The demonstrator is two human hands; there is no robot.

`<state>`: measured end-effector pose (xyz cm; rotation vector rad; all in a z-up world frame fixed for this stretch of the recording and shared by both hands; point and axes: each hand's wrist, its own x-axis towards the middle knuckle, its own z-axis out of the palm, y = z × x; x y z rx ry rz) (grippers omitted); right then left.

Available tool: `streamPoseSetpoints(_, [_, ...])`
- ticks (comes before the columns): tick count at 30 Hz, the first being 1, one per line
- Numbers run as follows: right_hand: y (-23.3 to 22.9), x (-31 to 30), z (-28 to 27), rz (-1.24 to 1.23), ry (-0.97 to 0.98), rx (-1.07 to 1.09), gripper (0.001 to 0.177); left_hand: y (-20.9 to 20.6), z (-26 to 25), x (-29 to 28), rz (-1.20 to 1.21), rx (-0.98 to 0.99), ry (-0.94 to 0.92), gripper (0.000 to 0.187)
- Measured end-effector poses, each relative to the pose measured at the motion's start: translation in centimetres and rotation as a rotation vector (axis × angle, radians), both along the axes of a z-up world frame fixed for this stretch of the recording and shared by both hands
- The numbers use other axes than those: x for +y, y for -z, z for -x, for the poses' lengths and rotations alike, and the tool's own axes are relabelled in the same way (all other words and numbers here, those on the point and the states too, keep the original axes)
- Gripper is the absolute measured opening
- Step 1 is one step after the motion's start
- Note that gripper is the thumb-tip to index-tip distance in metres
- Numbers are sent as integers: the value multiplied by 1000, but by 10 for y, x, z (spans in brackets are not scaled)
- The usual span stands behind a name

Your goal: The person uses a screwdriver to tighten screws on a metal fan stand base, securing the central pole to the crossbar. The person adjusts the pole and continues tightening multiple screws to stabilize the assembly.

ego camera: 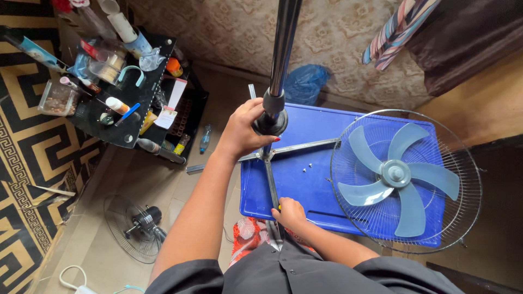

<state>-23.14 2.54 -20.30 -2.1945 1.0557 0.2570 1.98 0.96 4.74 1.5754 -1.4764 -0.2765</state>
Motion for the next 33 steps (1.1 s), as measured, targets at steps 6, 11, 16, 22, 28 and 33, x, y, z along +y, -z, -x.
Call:
streamPoseSetpoints(6, [2, -1, 1, -16, 36, -2, 38, -5, 5, -1, -25, 28, -26, 74])
streamPoseSetpoints(11, [-4, -5, 2, -62, 14, -21, 39, 4, 18, -3, -49, 66, -82, 74])
streamPoseSetpoints(16, [-4, -9, 1, -126, -8, 11, 42, 21, 31, -13, 51, 24, -152, 76])
streamPoseSetpoints(22, [3, -7, 6, -66, -59, -31, 43, 44, 58, -38, 156, 56, -433, 54])
streamPoseSetpoints(28, [-3, -17, 10, -115, -161, -60, 47, 62, 61, -54, 193, 25, -582, 37])
streamPoseSetpoints(33, [0, -30, 32, -164, -85, -145, 44, 54, 41, -48, 289, 82, -496, 47])
